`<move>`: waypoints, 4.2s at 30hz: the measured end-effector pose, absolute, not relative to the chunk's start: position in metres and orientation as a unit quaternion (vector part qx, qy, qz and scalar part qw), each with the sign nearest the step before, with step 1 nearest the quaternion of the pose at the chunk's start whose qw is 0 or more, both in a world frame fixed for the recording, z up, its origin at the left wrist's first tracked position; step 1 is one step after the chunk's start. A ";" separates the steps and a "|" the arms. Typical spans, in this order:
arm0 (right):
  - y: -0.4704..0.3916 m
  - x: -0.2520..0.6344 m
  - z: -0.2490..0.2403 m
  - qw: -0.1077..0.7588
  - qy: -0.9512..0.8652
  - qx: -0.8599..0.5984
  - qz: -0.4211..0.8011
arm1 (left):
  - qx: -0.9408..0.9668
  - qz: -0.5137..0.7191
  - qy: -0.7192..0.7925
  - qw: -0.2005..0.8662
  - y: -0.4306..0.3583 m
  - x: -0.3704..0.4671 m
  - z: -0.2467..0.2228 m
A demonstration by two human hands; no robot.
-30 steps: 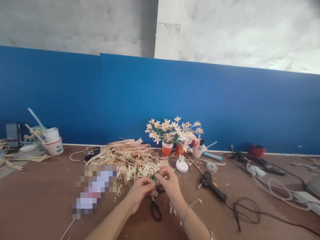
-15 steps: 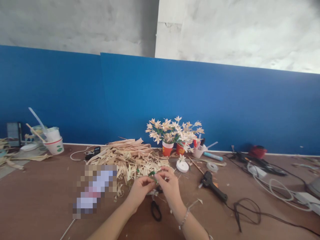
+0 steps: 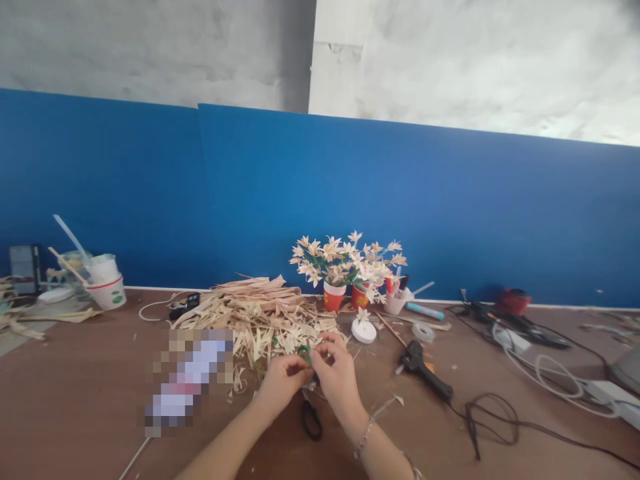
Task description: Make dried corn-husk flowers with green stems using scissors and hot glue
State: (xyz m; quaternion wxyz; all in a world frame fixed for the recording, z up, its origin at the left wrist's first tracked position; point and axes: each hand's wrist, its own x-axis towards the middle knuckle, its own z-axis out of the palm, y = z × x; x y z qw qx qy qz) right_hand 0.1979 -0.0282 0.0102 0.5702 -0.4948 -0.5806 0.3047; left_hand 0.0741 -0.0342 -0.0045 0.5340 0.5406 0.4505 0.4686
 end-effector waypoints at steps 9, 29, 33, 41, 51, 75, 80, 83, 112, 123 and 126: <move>-0.015 0.202 0.000 0.535 -0.579 -0.457 0.413 | 0.459 0.562 0.496 0.477 -0.031 0.063 0.001; -0.021 0.198 0.001 0.463 -0.556 -0.409 0.556 | 0.366 0.545 0.395 0.643 -0.031 0.062 0.005; -0.024 0.198 0.002 0.416 -0.495 -0.399 0.650 | 0.366 0.544 0.403 0.638 -0.030 0.062 0.004; -0.026 0.198 0.002 0.414 -0.483 -0.369 0.678 | 0.389 0.516 0.402 0.649 -0.032 0.060 0.007; -0.023 0.195 -0.002 0.431 -0.480 -0.392 0.656 | 0.401 0.528 0.389 0.640 -0.029 0.059 0.001; -0.025 0.188 0.001 0.454 -0.502 -0.464 0.571 | 0.429 0.535 0.465 0.560 -0.030 0.061 0.006; -0.026 0.194 0.003 0.427 -0.487 -0.381 0.660 | 0.448 0.529 0.426 0.581 -0.032 0.058 0.008; -0.027 0.199 0.005 0.403 -0.474 -0.351 0.700 | 0.453 0.524 0.403 0.598 -0.033 0.058 0.008; -0.028 0.182 -0.001 0.493 -0.479 -0.477 0.547 | 0.433 0.543 0.478 0.538 -0.033 0.067 0.009; -0.024 0.205 0.002 0.385 -0.455 -0.338 0.728 | 0.453 0.525 0.418 0.587 -0.031 0.059 0.005; -0.025 0.205 0.003 0.393 -0.432 -0.330 0.742 | 0.440 0.526 0.386 0.617 -0.032 0.058 0.006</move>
